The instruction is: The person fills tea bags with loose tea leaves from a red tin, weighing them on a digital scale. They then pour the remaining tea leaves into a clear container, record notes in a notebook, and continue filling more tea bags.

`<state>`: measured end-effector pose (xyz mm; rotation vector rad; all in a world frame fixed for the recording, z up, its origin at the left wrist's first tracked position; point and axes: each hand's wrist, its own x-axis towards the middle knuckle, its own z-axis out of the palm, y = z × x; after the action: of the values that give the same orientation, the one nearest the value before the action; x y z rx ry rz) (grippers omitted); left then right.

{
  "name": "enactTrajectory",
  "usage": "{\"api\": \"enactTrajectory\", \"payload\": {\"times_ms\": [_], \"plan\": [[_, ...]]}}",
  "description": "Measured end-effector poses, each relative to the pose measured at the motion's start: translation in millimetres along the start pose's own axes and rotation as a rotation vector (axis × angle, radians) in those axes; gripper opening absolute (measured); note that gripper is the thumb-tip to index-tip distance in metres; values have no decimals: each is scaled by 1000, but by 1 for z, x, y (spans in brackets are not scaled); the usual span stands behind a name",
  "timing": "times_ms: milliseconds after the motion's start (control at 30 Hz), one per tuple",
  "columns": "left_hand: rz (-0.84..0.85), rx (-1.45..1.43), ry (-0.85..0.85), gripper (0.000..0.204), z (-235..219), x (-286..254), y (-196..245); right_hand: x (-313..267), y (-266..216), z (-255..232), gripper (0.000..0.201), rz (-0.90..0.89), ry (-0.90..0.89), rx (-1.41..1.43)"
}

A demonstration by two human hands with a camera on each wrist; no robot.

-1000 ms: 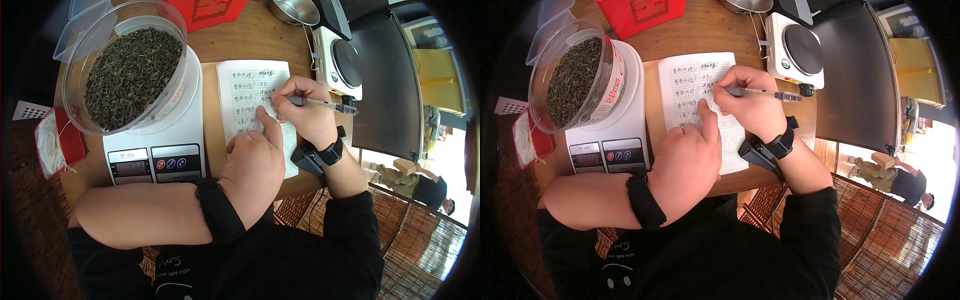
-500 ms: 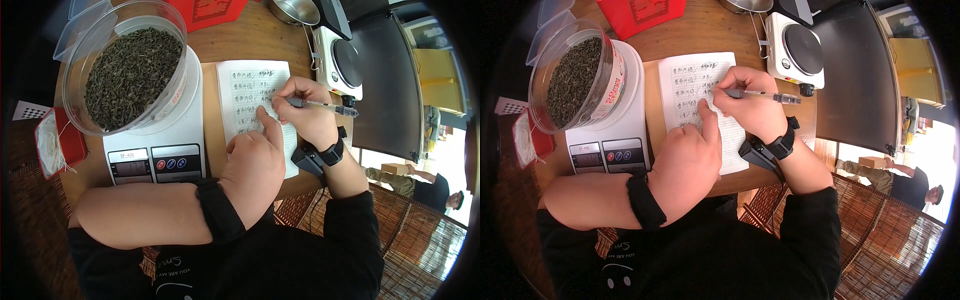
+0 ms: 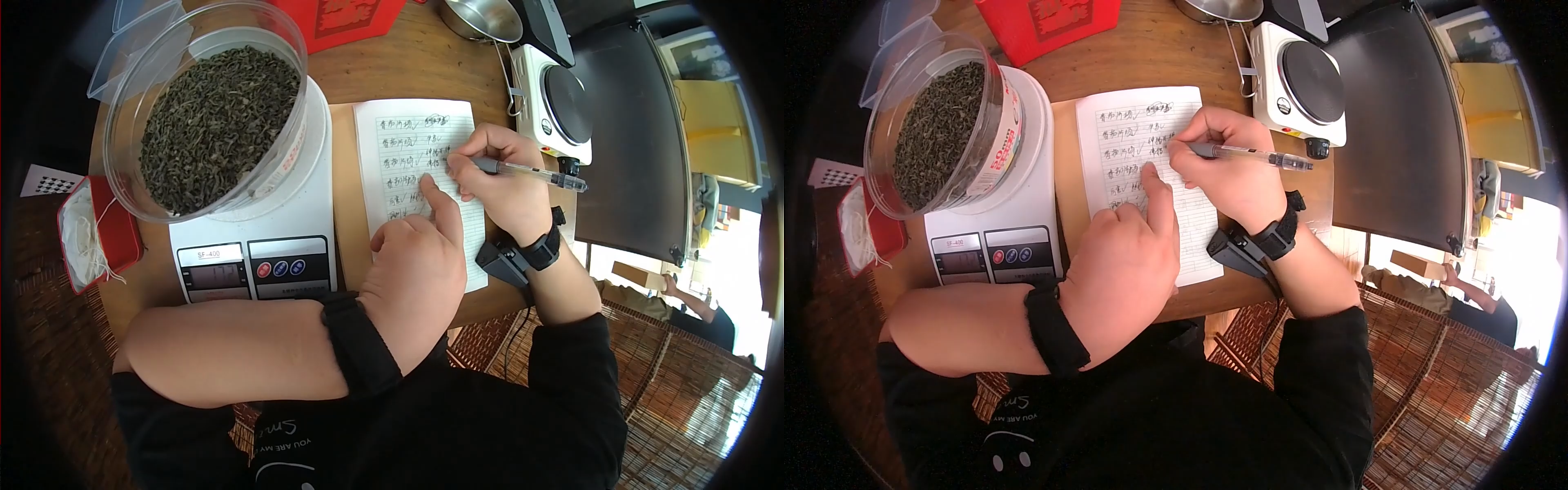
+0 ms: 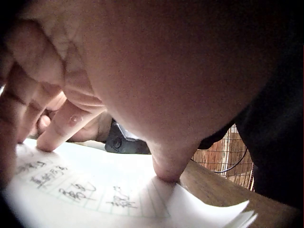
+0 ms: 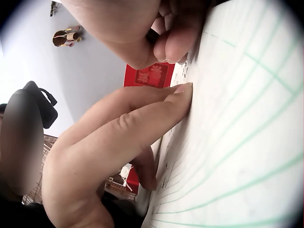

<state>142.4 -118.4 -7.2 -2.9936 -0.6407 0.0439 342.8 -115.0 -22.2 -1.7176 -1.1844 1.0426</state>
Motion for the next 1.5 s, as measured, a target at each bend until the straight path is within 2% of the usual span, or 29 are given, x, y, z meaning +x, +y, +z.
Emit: {"api": "enactTrajectory", "payload": {"times_ms": [267,367,600,700,800,867,900,967,1033,1100,1167,1233,1300,1333,1367,1400,1467,1500], "plan": [[9,-2,32,67,2,0,0,0,0,2,11,-30,18,-41],[15,3,29,67,1,-1,-1,0,1,0,11,-29,-28,-35],[8,20,40,68,2,0,0,-1,0,1,12,-9,6,-12],[-3,29,39,69,0,-1,-1,0,0,0,12,-31,-55,-54],[-12,-37,-35,73,0,-1,-1,1,3,5,10,-71,-30,22],[-51,-103,104,80,3,0,-8,3,2,14,11,-205,44,240],[-45,-284,73,88,10,1,-10,5,4,12,12,-272,42,196],[37,-424,-54,95,-8,4,-24,6,-4,11,12,-326,111,75],[92,-386,-85,101,-10,7,-25,14,-9,10,17,-506,144,-136],[147,-359,-85,99,-10,1,-21,19,-12,8,19,-730,95,-361],[224,-359,-71,93,-19,0,-19,23,-17,5,19,-690,5,-430],[361,-264,-74,89,0,-1,-16,33,-12,1,22,-703,-54,-443],[394,-286,-34,88,-4,-4,-13,37,-6,1,31,-786,-4,-565],[351,-339,-40,89,4,-5,-8,33,-9,-2,31,-762,-25,-647],[391,-325,-7,89,-4,-6,-5,30,-14,-5,31,-724,-60,-723],[317,-346,-57,88,-12,-9,0,26,-21,-7,33,-635,-83,-849],[200,-368,-151,81,-16,-13,9,19,-19,-10,37,-684,-71,-938],[214,-362,-122,81,-11,-13,14,13,-22,-9,38,-720,-67,-946]]}}
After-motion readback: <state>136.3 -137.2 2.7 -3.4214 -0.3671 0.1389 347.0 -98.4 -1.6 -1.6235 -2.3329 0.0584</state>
